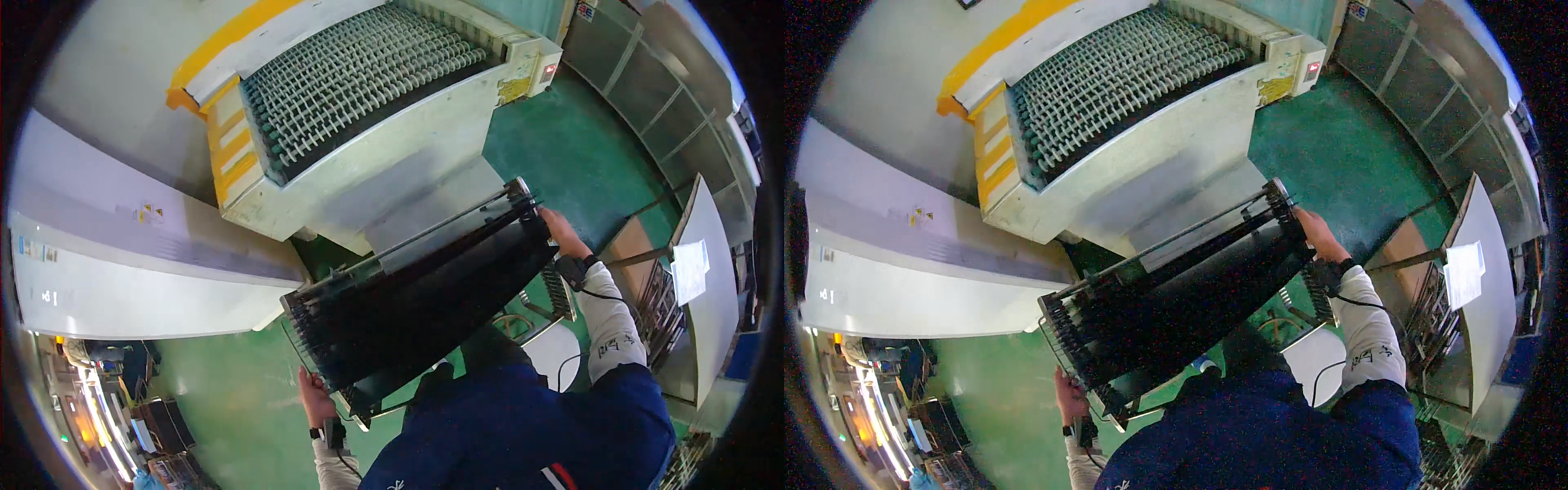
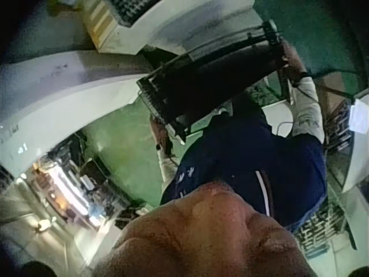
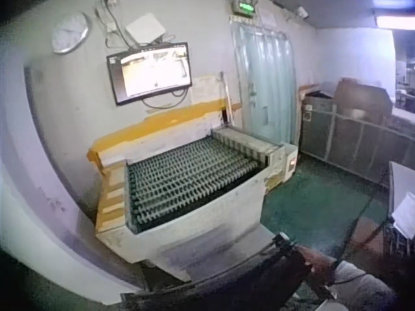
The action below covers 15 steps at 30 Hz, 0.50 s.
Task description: Taking processed blue rectangular panels from a machine output and placing them into metal drying/transport racks.
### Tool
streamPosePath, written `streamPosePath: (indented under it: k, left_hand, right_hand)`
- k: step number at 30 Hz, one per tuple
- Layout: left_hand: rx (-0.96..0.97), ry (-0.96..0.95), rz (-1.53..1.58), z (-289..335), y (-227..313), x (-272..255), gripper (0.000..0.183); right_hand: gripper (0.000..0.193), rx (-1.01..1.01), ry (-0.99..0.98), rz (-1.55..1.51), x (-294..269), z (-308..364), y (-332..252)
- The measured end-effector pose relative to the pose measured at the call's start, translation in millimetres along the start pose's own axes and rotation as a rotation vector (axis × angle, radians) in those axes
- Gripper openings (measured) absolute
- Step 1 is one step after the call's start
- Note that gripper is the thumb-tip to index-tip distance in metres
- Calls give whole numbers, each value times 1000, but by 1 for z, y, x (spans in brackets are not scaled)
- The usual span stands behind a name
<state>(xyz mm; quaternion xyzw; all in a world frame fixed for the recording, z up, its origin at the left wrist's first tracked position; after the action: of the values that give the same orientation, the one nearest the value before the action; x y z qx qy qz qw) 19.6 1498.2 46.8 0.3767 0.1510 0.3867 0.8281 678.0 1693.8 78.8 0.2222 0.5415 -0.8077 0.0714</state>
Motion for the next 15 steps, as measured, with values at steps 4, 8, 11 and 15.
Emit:
streamPosePath:
  k: [4, 8, 11, 15]
  left_hand:
    - [-82, 75, -23, -12, -23, 45, 33]
    - [-212, 118, -20, -32, -58, 87, 29]
    - [-281, 98, 11, -45, -70, 128, 24]
    - [-325, 75, 60, -71, -75, 191, 26]
  right_hand:
    - [50, -379, 37, 275, -4, -61, 44]
    - [41, -583, -37, 414, -16, -155, 82]
    - [38, -150, -233, 333, -32, -223, 85]
    - [41, 19, -284, 369, -36, -274, 72]
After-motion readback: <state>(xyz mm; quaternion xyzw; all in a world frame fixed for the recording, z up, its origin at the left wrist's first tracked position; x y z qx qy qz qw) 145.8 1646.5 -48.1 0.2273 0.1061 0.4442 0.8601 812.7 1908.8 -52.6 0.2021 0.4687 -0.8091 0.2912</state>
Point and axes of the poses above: each hand's wrist, its own z-axis away from the middle knuckle, its own x-axis out of the palm, y = z × x, the point moved 3 cm from there along -z, towards the middle knuckle, and after that the axes turned 3 degrees about y, right-handed, at the moved point
